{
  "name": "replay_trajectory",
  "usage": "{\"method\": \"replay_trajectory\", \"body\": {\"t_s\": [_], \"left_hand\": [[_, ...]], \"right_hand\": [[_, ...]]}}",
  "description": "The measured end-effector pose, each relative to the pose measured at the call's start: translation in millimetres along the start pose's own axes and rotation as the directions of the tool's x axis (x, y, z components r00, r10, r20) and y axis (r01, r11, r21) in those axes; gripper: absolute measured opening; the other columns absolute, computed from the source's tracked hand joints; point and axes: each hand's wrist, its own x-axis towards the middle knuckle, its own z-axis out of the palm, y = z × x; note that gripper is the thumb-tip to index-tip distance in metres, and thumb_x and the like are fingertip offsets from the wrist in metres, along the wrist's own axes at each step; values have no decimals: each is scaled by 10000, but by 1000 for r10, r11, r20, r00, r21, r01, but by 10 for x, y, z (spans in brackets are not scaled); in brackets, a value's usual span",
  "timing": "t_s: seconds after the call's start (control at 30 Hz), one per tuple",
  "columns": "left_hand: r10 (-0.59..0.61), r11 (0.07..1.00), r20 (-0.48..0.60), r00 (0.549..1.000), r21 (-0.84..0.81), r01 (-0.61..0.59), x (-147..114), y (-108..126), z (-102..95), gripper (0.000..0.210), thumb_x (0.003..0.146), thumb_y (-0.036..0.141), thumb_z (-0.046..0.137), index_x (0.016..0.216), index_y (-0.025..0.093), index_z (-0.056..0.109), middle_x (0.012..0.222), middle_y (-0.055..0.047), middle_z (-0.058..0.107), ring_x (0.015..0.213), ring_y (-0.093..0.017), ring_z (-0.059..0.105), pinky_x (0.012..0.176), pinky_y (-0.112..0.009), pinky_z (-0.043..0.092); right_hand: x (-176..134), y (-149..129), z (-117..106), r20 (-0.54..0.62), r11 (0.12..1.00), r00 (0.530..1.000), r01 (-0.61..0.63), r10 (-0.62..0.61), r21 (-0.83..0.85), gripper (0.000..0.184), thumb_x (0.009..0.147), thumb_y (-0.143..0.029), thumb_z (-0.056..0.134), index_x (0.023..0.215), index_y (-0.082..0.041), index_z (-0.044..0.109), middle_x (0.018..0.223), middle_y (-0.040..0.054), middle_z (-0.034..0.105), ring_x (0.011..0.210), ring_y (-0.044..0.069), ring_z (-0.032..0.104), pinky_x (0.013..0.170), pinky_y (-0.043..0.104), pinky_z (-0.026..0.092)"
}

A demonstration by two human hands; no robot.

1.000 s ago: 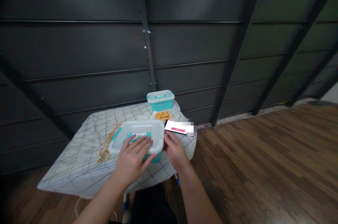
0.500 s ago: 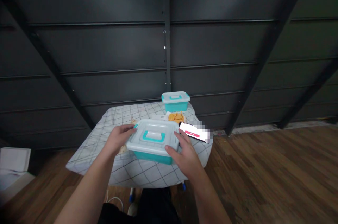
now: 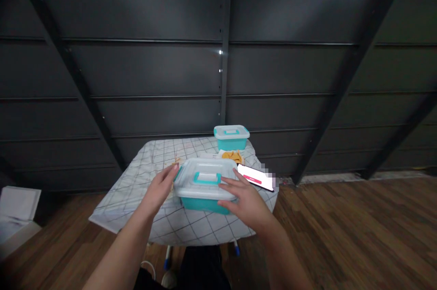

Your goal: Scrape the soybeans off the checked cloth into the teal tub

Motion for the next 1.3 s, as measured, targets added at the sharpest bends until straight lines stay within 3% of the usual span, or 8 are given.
{"method": "replay_trajectory", "body": {"t_s": [0.17, 0.27, 0.4, 0.53, 0.63, 1.0, 1.13, 1.3], "left_hand": [[389, 879, 290, 875, 170, -446, -164, 183, -7, 674, 653, 516, 775, 1247, 232, 632, 1338, -96, 592, 1306, -325, 465, 1098, -511, 343], [466, 839, 231, 854, 191, -510, -128, 189, 68, 403, 813, 449, 655, 1151, 231, 688, 1215, -79, 675, 1205, -276, 565, 1063, -477, 399], [475, 866, 20, 880, 168, -471, -55, 121, 152, 311, 893, 385, 559, 1099, 201, 703, 1134, -81, 710, 1101, -241, 627, 1018, -418, 447], [424, 903, -83, 902, 111, -414, -83, 108, 139, 321, 902, 383, 535, 1097, 188, 699, 1157, -73, 702, 1100, -233, 629, 1001, -370, 460], [390, 920, -166, 906, 95, -380, -119, 115, 114, 336, 892, 397, 541, 1103, 186, 695, 1164, -67, 698, 1101, -235, 629, 1000, -364, 459], [256, 967, -267, 929, 69, -247, -114, -201, 345, 388, 887, 454, 522, 1102, 179, 692, 1151, -74, 695, 1101, -248, 615, 998, -374, 446], [112, 993, -388, 915, 7, -118, -73, -258, 313, 469, 876, 512, 508, 1136, 158, 672, 1146, -79, 694, 1089, -258, 619, 970, -357, 464], [66, 998, -383, 921, 35, -57, 19, -333, 221, 488, 841, 549, 537, 1105, 169, 691, 1032, -58, 727, 1006, -262, 648, 894, -345, 503]], "right_hand": [[179, -174, -98, -169, 995, 980, 104, -100, 12, 258, 706, -342, 778, 962, -321, 759, 1186, 20, 684, 1281, 302, 483, 1127, 536, 279], [283, -238, -131, -290, 994, 954, 99, -81, 47, 401, 698, -369, 775, 1086, -293, 709, 1376, 41, 553, 1319, 287, 438, 1123, 490, 296], [323, -100, -182, -424, 973, 877, -199, 229, 113, 601, 704, -431, 734, 1251, -217, 607, 1353, 137, 555, 1215, 324, 528, 1027, 503, 399], [255, 129, -241, -192, 847, 838, -451, 511, 283, 276, 714, -437, 699, 885, -223, 727, 949, 113, 723, 877, 317, 672, 805, 494, 525], [165, 204, -197, -86, 712, 787, -499, 611, 494, 256, 697, -415, 729, 884, -239, 728, 914, 82, 733, 804, 280, 680, 718, 447, 549], [72, 125, -3, 26, 483, 871, -297, 491, 824, 303, 681, -361, 774, 919, -174, 759, 908, 85, 728, 805, 195, 625, 718, 322, 473], [144, -6, 15, 24, 416, 880, -248, 475, 875, 284, 684, -285, 760, 954, -195, 759, 937, 63, 718, 765, 158, 598, 691, 291, 452], [250, -91, 164, 13, 327, 915, -158, 404, 932, 349, 662, -173, 721, 1004, -239, 747, 980, 27, 702, 795, 144, 580, 676, 258, 430]]}}
